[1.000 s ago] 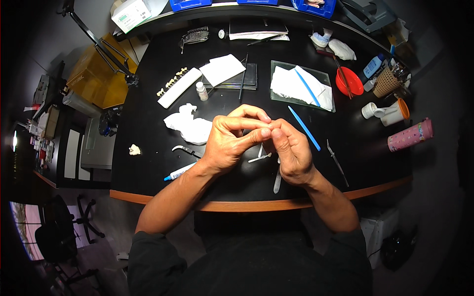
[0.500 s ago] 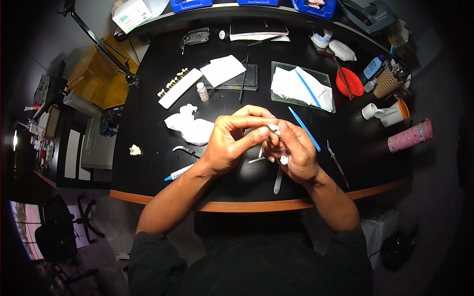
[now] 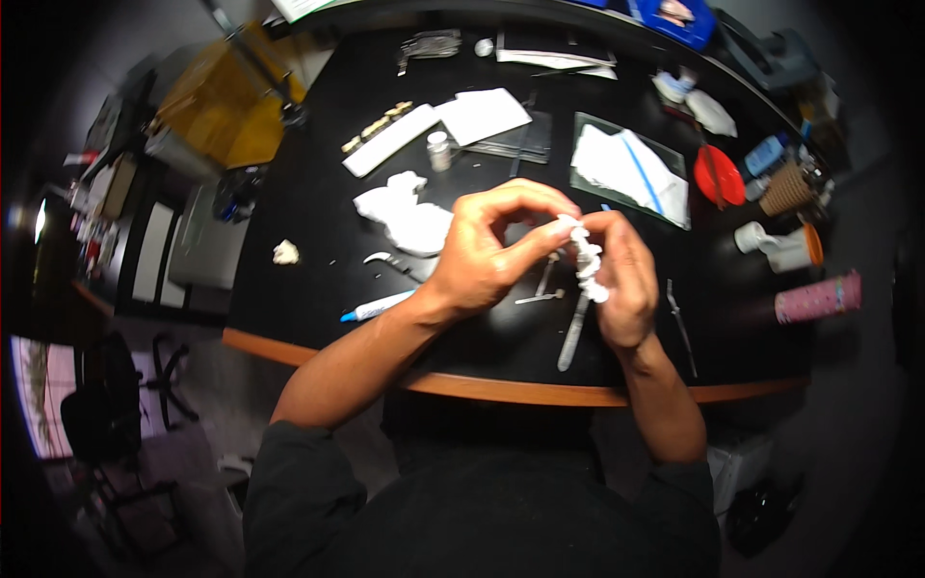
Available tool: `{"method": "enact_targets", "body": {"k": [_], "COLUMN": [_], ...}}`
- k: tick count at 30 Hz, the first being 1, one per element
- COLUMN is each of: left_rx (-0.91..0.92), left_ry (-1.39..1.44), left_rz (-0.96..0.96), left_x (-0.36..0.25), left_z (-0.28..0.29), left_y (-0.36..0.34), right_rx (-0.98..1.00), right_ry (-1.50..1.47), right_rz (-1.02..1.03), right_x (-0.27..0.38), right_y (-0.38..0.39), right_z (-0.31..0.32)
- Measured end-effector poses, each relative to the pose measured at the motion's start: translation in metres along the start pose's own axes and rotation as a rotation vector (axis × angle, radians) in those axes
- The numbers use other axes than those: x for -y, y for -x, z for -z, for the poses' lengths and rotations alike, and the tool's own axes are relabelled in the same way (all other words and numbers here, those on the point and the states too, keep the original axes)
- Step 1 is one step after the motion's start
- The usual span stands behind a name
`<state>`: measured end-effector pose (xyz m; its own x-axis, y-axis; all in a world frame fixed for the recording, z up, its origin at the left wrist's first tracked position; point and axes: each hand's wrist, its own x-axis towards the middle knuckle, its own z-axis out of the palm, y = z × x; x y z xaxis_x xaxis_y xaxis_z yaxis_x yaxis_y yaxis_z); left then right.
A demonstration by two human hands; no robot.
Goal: The person wipes a dental model with a cloth, then uses a spatula and a syringe to apply a paste to a small prosthetic piece.
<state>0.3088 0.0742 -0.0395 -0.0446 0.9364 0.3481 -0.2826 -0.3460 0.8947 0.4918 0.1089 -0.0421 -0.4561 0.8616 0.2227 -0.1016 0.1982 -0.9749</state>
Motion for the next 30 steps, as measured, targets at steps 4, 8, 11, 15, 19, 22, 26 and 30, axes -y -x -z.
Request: {"method": "enact_targets", "body": {"k": [4,8,11,15,19,22,26,30], "left_rx": [0.107,0.222,0.211,0.122,0.071,0.070,0.044,0.063], "left_ry": [-0.049,-0.156,-0.157,-0.124,-0.149,-0.169,-0.182,-0.383], "left_rz": [-0.005,0.015,-0.005,0.027,0.048,0.001,0.074,-0.142], "left_x": [0.005,0.005,0.003,0.004,0.004,0.008,0.003,0.004], "left_z": [-0.006,-0.015,-0.018,-0.019,-0.014,-0.014,-0.013,-0.005], "left_y": [0.007,0.017,0.018,0.015,0.013,0.012,0.012,0.011], "right_rx": [-0.175,-0.212,-0.227,-0.193,-0.165,-0.161,-0.143,-0.155], "right_ry": [-0.145,-0.152,-0.165,-0.162,-0.162,-0.142,-0.153,-0.102], "right_rz": [0.069,0.097,0.100,0.116,0.095,0.091,0.091,0.131], "right_x": [-0.005,-0.006,-0.003,-0.003,-0.003,-0.003,-0.002,-0.004], "right_y": [-0.003,-0.007,-0.008,-0.008,-0.007,-0.006,-0.006,-0.009], "right_z": [0.001,0.011,0.013,0.011,0.008,0.009,0.007,0.007]}}
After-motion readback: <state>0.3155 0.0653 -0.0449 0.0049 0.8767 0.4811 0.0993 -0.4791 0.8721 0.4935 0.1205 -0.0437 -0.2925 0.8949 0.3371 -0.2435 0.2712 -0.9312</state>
